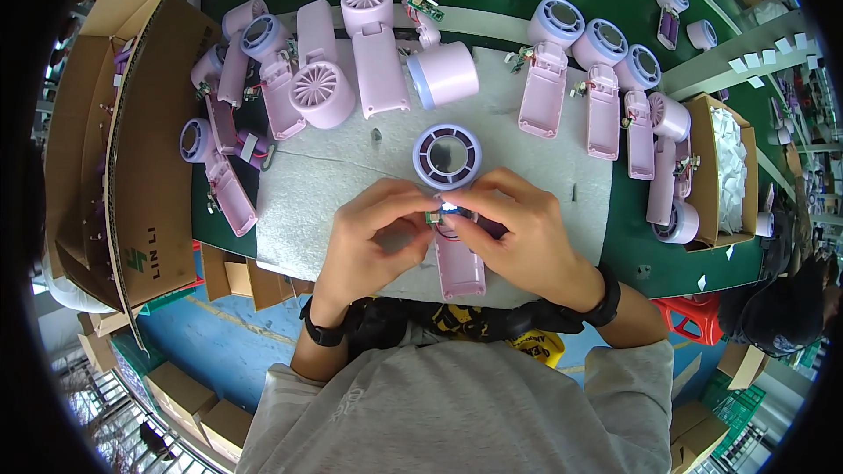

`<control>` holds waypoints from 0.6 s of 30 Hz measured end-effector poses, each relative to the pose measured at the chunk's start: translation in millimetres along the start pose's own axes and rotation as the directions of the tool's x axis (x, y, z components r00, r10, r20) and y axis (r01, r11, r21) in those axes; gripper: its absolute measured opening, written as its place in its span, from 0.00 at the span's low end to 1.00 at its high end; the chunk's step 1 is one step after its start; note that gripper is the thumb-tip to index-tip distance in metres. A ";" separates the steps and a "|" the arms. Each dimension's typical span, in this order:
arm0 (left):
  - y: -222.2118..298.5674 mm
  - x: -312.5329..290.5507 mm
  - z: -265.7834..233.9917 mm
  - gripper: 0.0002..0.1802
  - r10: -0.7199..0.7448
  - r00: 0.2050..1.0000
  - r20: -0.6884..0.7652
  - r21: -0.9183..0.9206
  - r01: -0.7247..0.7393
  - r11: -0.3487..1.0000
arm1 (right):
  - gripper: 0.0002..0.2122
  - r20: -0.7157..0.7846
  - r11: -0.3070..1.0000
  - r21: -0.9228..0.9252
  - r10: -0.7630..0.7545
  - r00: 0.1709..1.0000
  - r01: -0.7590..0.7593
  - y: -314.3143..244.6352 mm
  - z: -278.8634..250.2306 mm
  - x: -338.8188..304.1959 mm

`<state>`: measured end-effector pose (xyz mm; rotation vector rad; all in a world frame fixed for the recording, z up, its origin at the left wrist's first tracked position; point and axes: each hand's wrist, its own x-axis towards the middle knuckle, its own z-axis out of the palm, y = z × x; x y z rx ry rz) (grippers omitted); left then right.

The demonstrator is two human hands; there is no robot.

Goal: The person assembles portable fans by connecting a battery pack and circuit board to the housing, testing the connection, and setting the unit aside. They then reach into a box for more batteries to repeat the process.

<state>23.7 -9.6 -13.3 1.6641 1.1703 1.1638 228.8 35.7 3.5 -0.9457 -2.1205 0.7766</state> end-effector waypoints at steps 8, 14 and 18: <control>3.8 2.9 2.2 0.29 -0.093 0.989 0.111 -0.047 0.098 0.994 | 0.10 0.075 0.967 0.141 0.201 0.977 -0.210 -1.9 -6.3 -4.7; 2.0 3.8 -0.1 0.29 -0.106 0.984 0.144 -0.080 0.119 0.990 | 0.12 0.079 1.000 0.007 0.008 0.997 -0.009 4.7 -7.7 -5.8; 2.0 4.7 -0.5 0.28 -0.118 0.981 0.154 -0.076 0.130 0.989 | 0.12 0.046 0.995 -0.089 -0.032 0.998 0.036 0.2 -4.2 -6.4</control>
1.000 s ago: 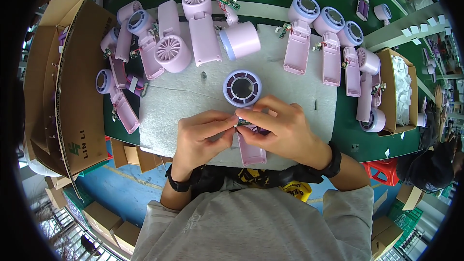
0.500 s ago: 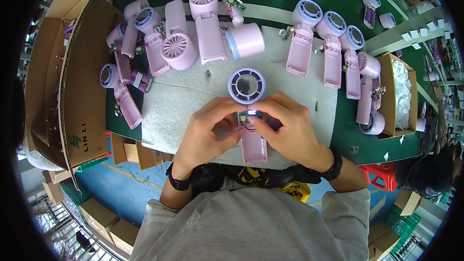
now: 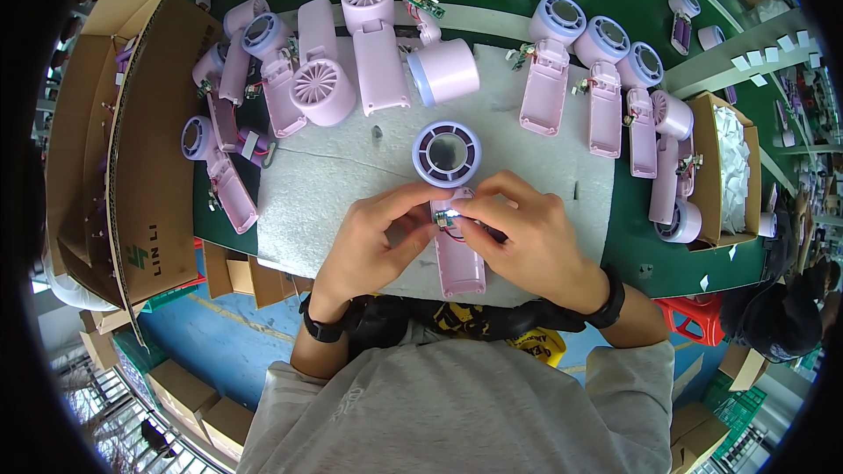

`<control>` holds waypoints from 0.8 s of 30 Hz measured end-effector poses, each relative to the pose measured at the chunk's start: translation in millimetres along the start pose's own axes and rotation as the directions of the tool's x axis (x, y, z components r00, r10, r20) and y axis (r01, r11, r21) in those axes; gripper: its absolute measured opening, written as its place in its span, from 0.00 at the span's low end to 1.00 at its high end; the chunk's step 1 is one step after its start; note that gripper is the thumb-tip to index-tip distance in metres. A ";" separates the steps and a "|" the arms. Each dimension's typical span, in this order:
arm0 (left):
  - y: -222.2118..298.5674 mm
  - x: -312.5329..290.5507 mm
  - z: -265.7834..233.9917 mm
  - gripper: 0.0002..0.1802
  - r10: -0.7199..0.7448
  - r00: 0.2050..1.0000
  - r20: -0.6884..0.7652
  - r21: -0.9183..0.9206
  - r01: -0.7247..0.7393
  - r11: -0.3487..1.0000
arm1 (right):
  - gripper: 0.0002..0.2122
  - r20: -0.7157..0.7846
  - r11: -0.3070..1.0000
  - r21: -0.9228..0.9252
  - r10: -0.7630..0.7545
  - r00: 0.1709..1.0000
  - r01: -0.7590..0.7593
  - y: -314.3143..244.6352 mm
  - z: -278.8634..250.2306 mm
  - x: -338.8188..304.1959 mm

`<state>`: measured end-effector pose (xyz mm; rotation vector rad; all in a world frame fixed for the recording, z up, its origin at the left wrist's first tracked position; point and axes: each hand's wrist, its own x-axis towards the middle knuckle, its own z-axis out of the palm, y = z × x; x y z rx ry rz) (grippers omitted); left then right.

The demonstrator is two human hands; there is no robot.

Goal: The person assembles portable fans by connecting a battery pack and circuit board to the housing, testing the connection, and setting the unit aside. They then reach into a box for more batteries to repeat the process.

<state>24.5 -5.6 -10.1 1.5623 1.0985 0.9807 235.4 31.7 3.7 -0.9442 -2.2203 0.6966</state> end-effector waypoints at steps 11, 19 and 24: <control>2.9 1.3 3.6 0.24 -0.048 0.998 -0.052 -0.004 0.048 0.999 | 0.10 0.005 0.995 -0.098 -0.011 1.000 0.011 -0.9 0.8 0.9; -4.4 2.0 6.7 0.23 0.119 0.990 -0.082 0.142 -0.106 0.984 | 0.14 0.116 0.919 0.181 0.335 0.935 -0.351 0.9 -3.7 1.9; -4.7 4.9 8.0 0.22 0.117 0.992 -0.051 0.214 -0.104 0.971 | 0.17 0.392 0.893 0.230 0.280 0.876 -0.388 3.0 -23.6 5.3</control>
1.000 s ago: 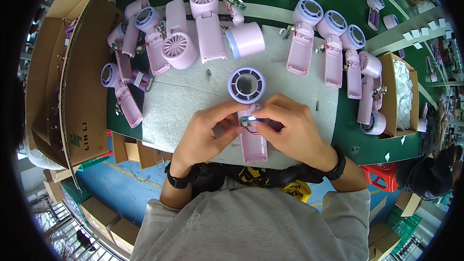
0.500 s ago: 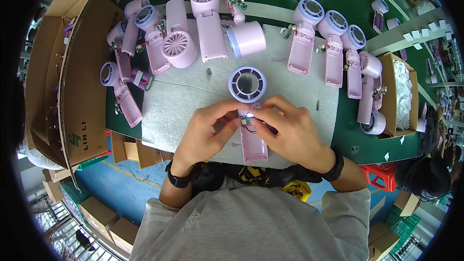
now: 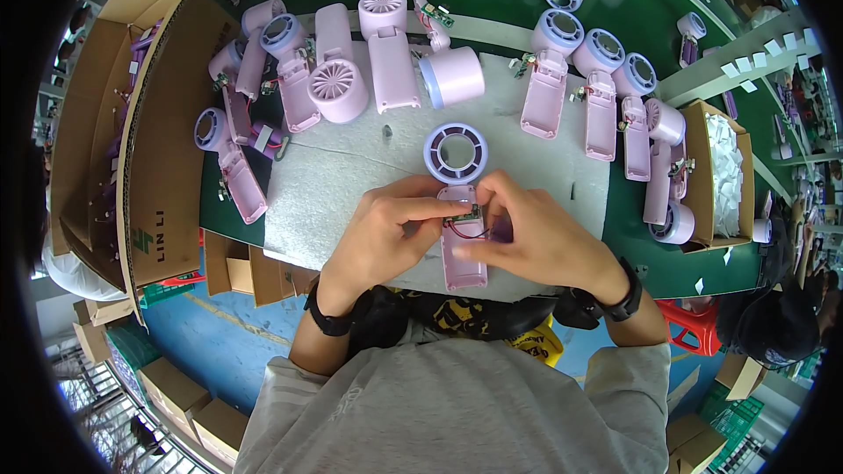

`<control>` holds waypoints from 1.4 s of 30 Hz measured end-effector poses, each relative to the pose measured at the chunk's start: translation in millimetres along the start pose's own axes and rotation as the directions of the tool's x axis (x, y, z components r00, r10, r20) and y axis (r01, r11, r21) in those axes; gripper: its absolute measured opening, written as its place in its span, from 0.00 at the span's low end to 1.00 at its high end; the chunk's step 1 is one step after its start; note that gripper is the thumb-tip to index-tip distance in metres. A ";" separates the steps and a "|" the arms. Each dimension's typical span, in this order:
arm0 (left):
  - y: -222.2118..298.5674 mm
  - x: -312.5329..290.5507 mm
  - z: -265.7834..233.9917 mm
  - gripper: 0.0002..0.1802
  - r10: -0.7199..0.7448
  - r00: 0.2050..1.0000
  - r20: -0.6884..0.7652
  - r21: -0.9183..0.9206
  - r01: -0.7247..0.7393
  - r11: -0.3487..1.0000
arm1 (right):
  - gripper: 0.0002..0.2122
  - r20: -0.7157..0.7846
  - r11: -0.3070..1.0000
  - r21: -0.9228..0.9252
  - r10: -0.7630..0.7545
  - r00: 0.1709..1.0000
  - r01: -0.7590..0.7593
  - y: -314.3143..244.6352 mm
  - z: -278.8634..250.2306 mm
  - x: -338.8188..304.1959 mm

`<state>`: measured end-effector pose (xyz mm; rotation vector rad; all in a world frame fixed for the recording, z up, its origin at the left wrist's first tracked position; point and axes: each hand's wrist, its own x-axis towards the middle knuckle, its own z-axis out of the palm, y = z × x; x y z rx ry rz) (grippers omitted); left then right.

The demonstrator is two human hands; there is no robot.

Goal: The person assembles portable fans by connecting a battery pack and circuit board to the housing, testing the connection, and setting the unit aside. They then reach into a box for more batteries to repeat the process.

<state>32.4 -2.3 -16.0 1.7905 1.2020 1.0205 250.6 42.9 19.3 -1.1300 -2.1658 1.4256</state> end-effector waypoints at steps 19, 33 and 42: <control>9.5 -5.0 8.1 0.20 -0.138 0.987 -0.085 -0.091 0.131 0.987 | 0.08 -0.217 0.811 -0.582 -0.229 0.949 0.062 -5.8 -5.1 -41.9; 10.5 -5.5 3.2 0.20 -0.117 0.991 -0.067 -0.108 0.110 0.988 | 0.05 -0.024 0.571 -0.812 -0.243 0.970 0.123 -16.7 15.4 -34.5; 5.6 -8.0 0.6 0.20 -0.107 0.992 -0.065 -0.077 0.102 0.992 | 0.06 -0.128 0.771 -0.617 -0.295 0.947 0.156 -11.7 -1.3 -31.7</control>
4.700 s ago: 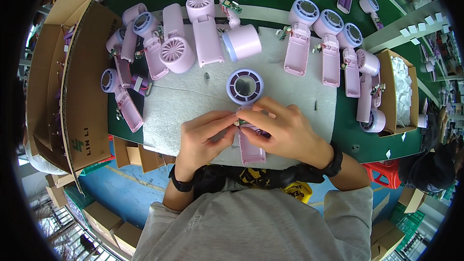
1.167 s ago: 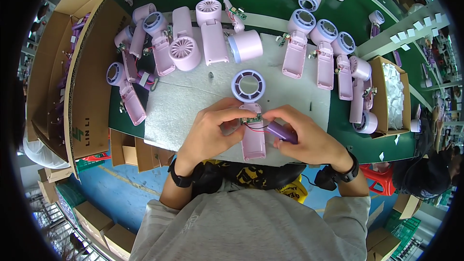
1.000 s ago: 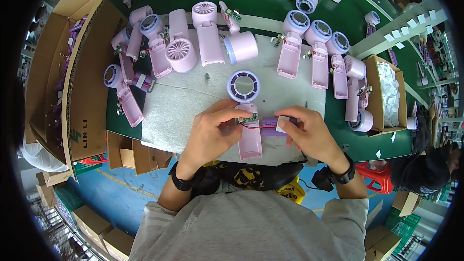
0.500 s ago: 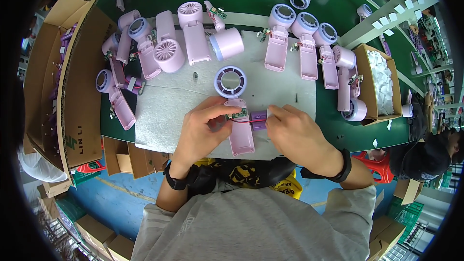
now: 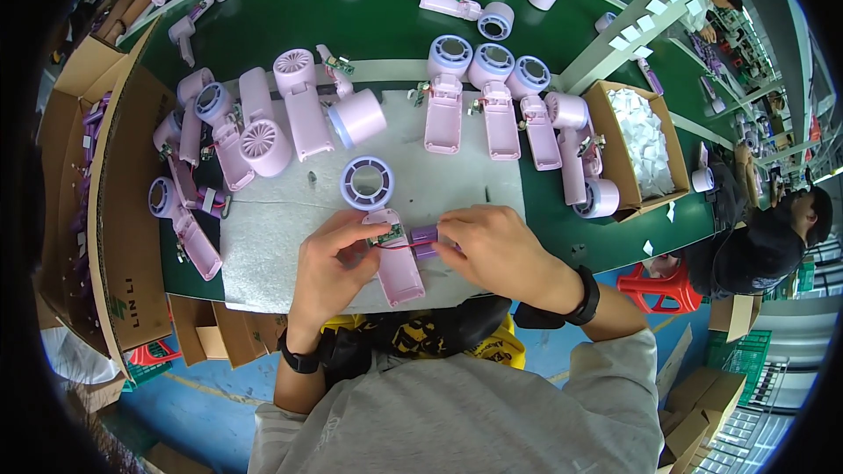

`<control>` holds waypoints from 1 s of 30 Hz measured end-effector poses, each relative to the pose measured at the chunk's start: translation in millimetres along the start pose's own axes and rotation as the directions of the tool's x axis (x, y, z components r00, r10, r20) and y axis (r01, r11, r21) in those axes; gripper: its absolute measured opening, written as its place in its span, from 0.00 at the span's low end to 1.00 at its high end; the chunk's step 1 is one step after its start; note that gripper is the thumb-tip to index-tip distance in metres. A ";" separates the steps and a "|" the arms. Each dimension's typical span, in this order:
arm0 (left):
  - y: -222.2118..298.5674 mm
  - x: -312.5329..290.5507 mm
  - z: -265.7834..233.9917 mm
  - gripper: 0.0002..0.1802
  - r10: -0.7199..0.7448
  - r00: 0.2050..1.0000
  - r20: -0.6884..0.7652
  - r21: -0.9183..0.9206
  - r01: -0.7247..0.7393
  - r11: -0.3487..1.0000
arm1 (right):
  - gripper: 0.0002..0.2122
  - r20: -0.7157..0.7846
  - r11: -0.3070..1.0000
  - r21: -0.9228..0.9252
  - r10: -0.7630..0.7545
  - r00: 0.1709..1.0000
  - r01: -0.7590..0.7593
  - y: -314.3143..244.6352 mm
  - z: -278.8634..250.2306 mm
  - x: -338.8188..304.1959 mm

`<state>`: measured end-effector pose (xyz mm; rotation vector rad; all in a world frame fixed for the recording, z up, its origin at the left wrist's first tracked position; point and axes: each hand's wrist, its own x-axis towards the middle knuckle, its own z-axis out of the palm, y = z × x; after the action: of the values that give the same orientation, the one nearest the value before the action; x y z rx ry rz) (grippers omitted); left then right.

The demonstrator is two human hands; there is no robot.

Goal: The person assembles portable fans by connecting a battery pack and circuit board to the housing, testing the connection, and setting the unit aside. They then reach into a box for more batteries to repeat the process.

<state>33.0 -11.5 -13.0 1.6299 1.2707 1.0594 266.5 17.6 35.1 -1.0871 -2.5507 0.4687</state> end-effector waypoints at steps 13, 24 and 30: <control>1.0 0.5 1.0 0.20 -0.012 1.000 0.004 -0.018 0.012 1.000 | 0.05 -0.075 0.998 0.009 0.055 0.996 -0.054 -2.2 8.4 -14.3; 0.2 2.6 3.4 0.20 -0.018 1.000 0.015 -0.029 0.018 0.999 | 0.10 0.126 0.993 -0.083 0.095 0.987 -0.085 3.6 -2.6 -7.3; 2.1 -0.7 1.5 0.19 0.022 1.000 -0.002 -0.030 -0.022 0.999 | 0.11 -0.162 0.828 0.045 0.558 0.814 -0.559 77.3 -104.1 -47.6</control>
<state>35.0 -12.7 -11.7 1.6242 1.2354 1.0881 389.9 50.8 87.5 -1.8061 -2.0509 0.4803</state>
